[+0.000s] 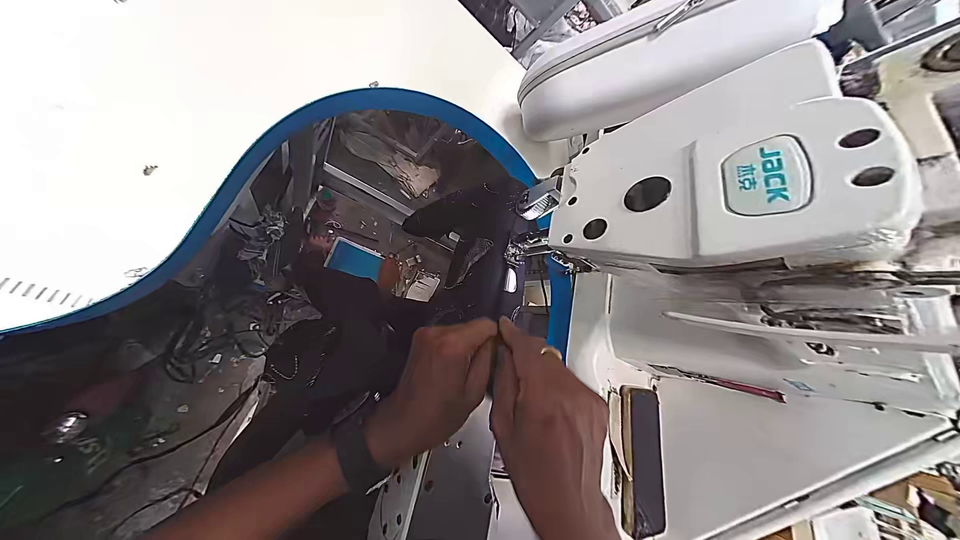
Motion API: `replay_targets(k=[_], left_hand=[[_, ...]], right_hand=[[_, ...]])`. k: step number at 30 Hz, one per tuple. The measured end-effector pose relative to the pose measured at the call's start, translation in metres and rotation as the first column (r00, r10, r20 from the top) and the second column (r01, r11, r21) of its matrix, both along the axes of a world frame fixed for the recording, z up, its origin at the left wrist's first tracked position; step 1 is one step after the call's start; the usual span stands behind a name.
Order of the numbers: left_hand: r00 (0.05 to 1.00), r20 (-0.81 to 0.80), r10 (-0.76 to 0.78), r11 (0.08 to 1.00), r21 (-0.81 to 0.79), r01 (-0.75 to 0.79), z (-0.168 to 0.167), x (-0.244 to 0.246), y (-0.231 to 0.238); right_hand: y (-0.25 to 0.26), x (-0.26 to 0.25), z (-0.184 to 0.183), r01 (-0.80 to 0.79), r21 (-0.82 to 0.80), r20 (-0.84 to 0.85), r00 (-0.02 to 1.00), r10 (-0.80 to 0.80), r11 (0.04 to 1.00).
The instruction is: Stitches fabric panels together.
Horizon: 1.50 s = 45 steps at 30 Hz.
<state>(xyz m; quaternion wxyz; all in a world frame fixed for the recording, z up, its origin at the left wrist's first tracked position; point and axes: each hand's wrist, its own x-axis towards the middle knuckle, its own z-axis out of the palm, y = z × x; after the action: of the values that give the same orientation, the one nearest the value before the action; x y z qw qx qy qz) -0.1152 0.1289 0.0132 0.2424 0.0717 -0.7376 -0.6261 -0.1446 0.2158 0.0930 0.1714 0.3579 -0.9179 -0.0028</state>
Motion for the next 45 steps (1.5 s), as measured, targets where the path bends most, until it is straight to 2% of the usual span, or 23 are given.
replay_targets(k=[3,5,7,8,11,14,16,18,21,23,26,28,31,32,34,36,37,38,39,40,41,43,45], left_hand=[[0.975,0.130,-0.179,0.940,0.317,0.131,0.009,-0.003,-0.013],[0.948,0.176,-0.266,0.891,0.420,0.172,0.005,0.015,-0.031],[0.973,0.139,-0.186,0.943,0.305,0.136,-0.016,0.026,-0.042],[0.982,0.088,-0.168,0.965,0.219,0.146,-0.023,0.031,-0.043],[0.986,-0.100,-0.137,0.989,-0.075,0.130,-0.014,0.028,-0.035],[0.978,-0.154,-0.137,0.970,-0.222,0.101,-0.008,0.029,-0.025],[0.953,-0.146,-0.265,0.946,-0.229,0.228,-0.009,0.030,-0.027],[0.876,-0.089,-0.475,0.867,-0.217,0.448,-0.006,0.024,-0.041],[0.660,-0.066,-0.749,0.662,-0.024,0.749,-0.011,0.003,-0.063],[0.615,-0.149,-0.774,0.598,0.147,0.788,-0.021,-0.008,-0.064],[0.682,-0.264,-0.682,0.612,0.305,0.730,-0.030,-0.010,-0.052],[0.760,-0.293,-0.580,0.684,0.332,0.650,-0.033,-0.012,-0.043],[0.913,-0.201,-0.354,0.828,0.386,0.406,-0.024,-0.001,-0.026],[0.944,-0.142,-0.297,0.847,0.417,0.329,-0.020,0.009,-0.023],[0.969,-0.007,-0.246,0.879,0.420,0.226,-0.026,0.035,-0.030],[0.974,0.112,-0.195,0.932,0.330,0.149,-0.048,0.053,-0.043],[0.976,0.125,-0.178,0.952,0.273,0.138,-0.055,0.058,-0.050],[0.981,0.109,-0.162,0.969,0.204,0.138,-0.052,0.063,-0.050],[0.989,0.069,-0.134,0.988,0.086,0.128,-0.038,0.064,-0.046],[0.995,0.033,-0.099,0.992,-0.075,0.101,-0.019,0.066,-0.036],[0.998,0.020,-0.065,0.969,-0.237,0.068,-0.002,0.074,-0.015],[0.999,-0.033,0.041,0.887,-0.460,-0.051,0.012,0.079,0.019],[0.994,-0.047,0.094,0.864,-0.493,-0.105,0.005,0.081,0.035]], right_hand=[[0.022,-0.004,-0.003,0.062,-0.088,0.182,0.982,-0.045,0.994],[0.058,0.013,-0.008,0.112,-0.131,0.311,0.948,-0.067,0.985],[0.079,0.019,0.000,0.095,-0.194,0.349,0.937,-0.022,0.976],[0.080,0.027,0.006,0.083,-0.224,0.306,0.952,-0.010,0.971],[0.061,0.040,0.015,-0.009,-0.273,0.141,0.989,0.049,0.962],[0.052,0.046,0.005,-0.049,-0.329,0.214,0.969,0.125,0.943],[0.044,0.049,0.005,-0.086,-0.328,0.288,0.939,0.186,0.941],[0.032,0.046,0.004,-0.149,-0.299,0.301,0.923,0.242,0.942],[0.023,0.038,-0.001,-0.216,-0.226,0.280,0.919,0.276,0.950],[0.019,0.031,-0.003,-0.228,-0.187,0.253,0.929,0.271,0.956],[0.019,0.019,-0.004,-0.211,-0.162,0.225,0.943,0.244,0.964],[0.018,0.010,-0.010,-0.202,-0.191,0.228,0.943,0.244,0.961],[0.027,0.003,-0.014,-0.075,-0.297,0.332,0.927,0.176,0.952],[0.039,0.006,-0.010,0.000,-0.291,0.385,0.915,0.117,0.957],[0.072,0.012,-0.008,0.152,-0.161,0.481,0.875,-0.056,0.975],[0.108,0.003,-0.017,0.240,0.057,0.651,0.727,-0.219,0.969],[0.124,-0.003,-0.023,0.228,0.145,0.720,0.643,-0.261,0.963],[0.139,-0.004,-0.025,0.155,0.165,0.732,0.642,-0.226,0.974],[0.145,-0.003,-0.013,0.034,0.136,0.667,0.736,-0.117,0.990],[0.138,0.006,0.010,-0.087,0.144,0.561,0.828,-0.009,0.986],[0.130,0.030,0.040,-0.166,0.197,0.499,0.866,0.047,0.966],[0.101,0.069,0.075,-0.309,0.254,0.497,0.855,0.150,0.916],[0.084,0.090,0.066,-0.418,0.250,0.585,0.784,0.208,0.873]])
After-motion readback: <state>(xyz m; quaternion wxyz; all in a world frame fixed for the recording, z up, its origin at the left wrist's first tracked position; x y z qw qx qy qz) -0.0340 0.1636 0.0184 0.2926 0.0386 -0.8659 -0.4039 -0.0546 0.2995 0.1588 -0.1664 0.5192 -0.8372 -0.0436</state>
